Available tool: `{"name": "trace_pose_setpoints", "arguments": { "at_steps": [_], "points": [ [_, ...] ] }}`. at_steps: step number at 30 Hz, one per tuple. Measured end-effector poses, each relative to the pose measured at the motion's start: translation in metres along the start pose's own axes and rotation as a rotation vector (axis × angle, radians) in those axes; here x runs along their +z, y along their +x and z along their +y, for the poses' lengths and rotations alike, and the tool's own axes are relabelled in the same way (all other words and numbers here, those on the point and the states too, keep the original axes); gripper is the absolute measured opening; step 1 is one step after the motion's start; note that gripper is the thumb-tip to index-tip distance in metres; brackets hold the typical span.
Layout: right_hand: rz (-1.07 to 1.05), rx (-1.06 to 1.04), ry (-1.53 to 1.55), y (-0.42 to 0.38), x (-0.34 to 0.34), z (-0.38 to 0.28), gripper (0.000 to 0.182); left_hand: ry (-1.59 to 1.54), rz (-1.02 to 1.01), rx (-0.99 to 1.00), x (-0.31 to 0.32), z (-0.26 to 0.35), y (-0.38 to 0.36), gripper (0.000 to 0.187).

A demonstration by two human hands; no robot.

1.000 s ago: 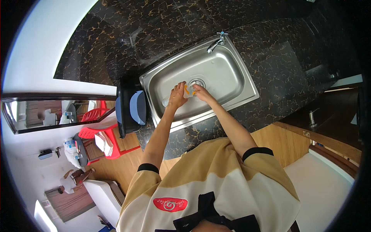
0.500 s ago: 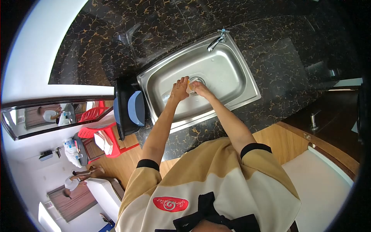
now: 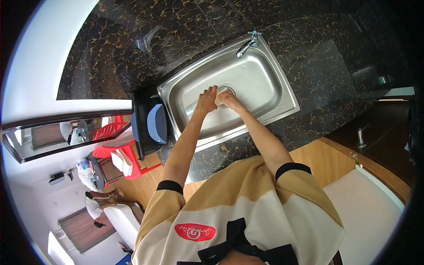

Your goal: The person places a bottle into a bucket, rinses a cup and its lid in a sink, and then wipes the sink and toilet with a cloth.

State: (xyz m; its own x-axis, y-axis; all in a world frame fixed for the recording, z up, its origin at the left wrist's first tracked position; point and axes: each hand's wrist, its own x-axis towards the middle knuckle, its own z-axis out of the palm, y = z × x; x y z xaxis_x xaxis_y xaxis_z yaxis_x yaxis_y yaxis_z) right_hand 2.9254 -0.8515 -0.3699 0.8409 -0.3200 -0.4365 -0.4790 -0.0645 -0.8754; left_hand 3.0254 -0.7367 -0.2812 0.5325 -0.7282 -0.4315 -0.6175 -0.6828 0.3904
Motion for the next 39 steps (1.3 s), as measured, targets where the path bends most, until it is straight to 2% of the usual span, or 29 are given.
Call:
{"name": "trace_pose_setpoints", "arguments": {
  "at_steps": [4, 6, 9, 12, 16, 19, 21, 24, 27, 30, 32, 36, 39],
  "points": [
    [-0.037, 0.042, 0.129, 0.002, -0.002, 0.005, 0.033, 0.006, -0.039, -0.015, -0.002, 0.003, 0.002, 0.089],
    [-0.046, 0.139, 0.298, -0.002, -0.003, 0.005, 0.032, 0.005, -0.022, -0.012, -0.003, 0.006, 0.001, 0.08],
    [-0.131, 0.062, 0.377, 0.0, -0.006, 0.009, 0.031, 0.01, -0.008, -0.005, -0.005, 0.009, 0.001, 0.076],
    [-0.07, 0.002, 0.302, 0.002, -0.005, 0.011, 0.031, 0.012, -0.017, -0.008, -0.004, 0.008, 0.003, 0.076],
    [-0.058, 0.069, 0.333, 0.003, -0.005, 0.015, 0.034, 0.008, -0.034, -0.008, -0.005, 0.01, 0.005, 0.078],
    [-0.047, 0.063, 0.346, 0.013, 0.002, 0.033, 0.034, 0.02, -0.082, -0.045, -0.005, 0.01, 0.007, 0.087],
    [-0.023, 0.046, 0.386, 0.017, 0.006, 0.044, 0.031, 0.02, -0.052, -0.025, -0.004, 0.007, 0.009, 0.084],
    [-0.089, 0.081, 0.324, 0.02, 0.003, 0.044, 0.041, 0.027, -0.083, -0.034, -0.002, 0.004, 0.014, 0.085],
    [-0.22, 0.102, 0.444, 0.022, -0.004, 0.036, 0.042, 0.038, -0.128, -0.061, -0.004, 0.004, 0.018, 0.086],
    [-0.208, 0.108, 0.45, 0.006, -0.013, 0.011, 0.044, 0.026, -0.114, -0.059, -0.003, 0.002, 0.018, 0.084],
    [-0.21, 0.097, 0.435, 0.02, -0.004, 0.039, 0.046, 0.016, -0.113, -0.061, -0.003, 0.001, 0.018, 0.083],
    [-0.186, 0.06, 0.376, 0.017, -0.001, 0.041, 0.046, 0.006, -0.132, -0.068, -0.001, -0.002, 0.02, 0.085],
    [-0.177, -0.063, 0.313, 0.016, 0.0, 0.031, 0.045, 0.012, -0.15, -0.071, -0.001, -0.004, 0.019, 0.085]
  ]
}}
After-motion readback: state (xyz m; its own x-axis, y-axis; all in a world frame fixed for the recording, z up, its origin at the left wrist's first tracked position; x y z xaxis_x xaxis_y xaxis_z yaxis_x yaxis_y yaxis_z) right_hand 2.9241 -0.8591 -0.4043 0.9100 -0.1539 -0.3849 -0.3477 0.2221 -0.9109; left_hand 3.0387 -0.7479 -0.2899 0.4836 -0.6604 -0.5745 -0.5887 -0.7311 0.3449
